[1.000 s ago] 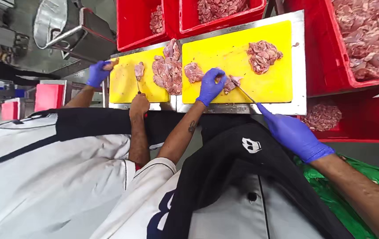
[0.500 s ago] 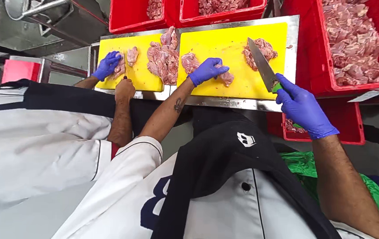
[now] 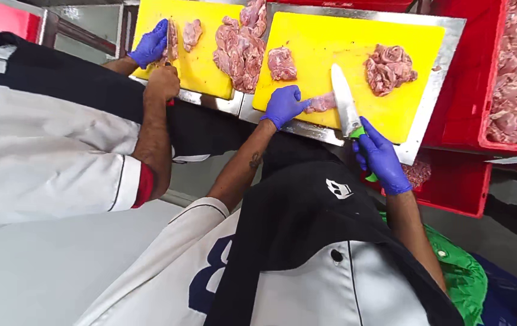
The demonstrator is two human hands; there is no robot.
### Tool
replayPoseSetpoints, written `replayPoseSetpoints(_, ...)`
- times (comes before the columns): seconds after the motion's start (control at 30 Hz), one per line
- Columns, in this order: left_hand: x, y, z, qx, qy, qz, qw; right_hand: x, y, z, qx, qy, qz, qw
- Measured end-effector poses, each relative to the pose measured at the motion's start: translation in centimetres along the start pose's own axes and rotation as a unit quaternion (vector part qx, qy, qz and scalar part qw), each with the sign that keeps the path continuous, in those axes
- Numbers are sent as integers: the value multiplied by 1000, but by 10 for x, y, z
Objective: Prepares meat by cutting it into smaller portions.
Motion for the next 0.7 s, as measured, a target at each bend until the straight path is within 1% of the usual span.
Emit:
replayPoseSetpoints(0.03,-2,2,3,22,-27,-22,999,2,9,-3,-29,-35,-53,998)
replayPoseSetpoints(0.07,0,2,2,62,-50,-43,996,8,18,-11,-62,-56,-154,984)
replayPoseSetpoints(0.1,5,2,1,116,-75,-63,988,14,28,-22,-93,-58,-261,959)
replayPoseSetpoints(0.17,17,-5,3,204,-112,-68,970,27,47,-44,-123,-25,-415,901)
replayPoseSetpoints(0.23,26,-10,3,228,-123,-29,965,34,51,-63,-109,6,-499,860)
replayPoseSetpoints(0.3,28,-14,-1,220,-120,-4,968,34,48,-70,-96,24,-522,847)
replayPoseSetpoints(0.37,33,-13,0,222,-139,2,965,38,43,-56,-83,28,-513,854)
replayPoseSetpoints(0.43,36,-13,0,228,-147,5,963,55,36,-14,-86,12,-485,870)
replayPoseSetpoints(0.5,33,-14,1,236,-137,10,962,74,37,34,-117,-11,-468,876)
replayPoseSetpoints(0.57,30,-10,1,240,-135,-8,961,80,48,55,-135,-13,-448,884)
replayPoseSetpoints(0.63,31,-6,1,220,-144,-68,962,67,57,47,-142,-4,-415,899)
replayPoseSetpoints(0.7,27,-5,7,176,-184,-154,955,49,68,26,-139,-16,-400,906)
Point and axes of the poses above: each hand's wrist, its own z-axis towards the middle knuckle, its own x-axis out of the palm, y = z × x, the point moved 1 cm from there along z, towards the middle knuckle, and after that the axes turned 9 degrees about z, right-handed, at the moved point
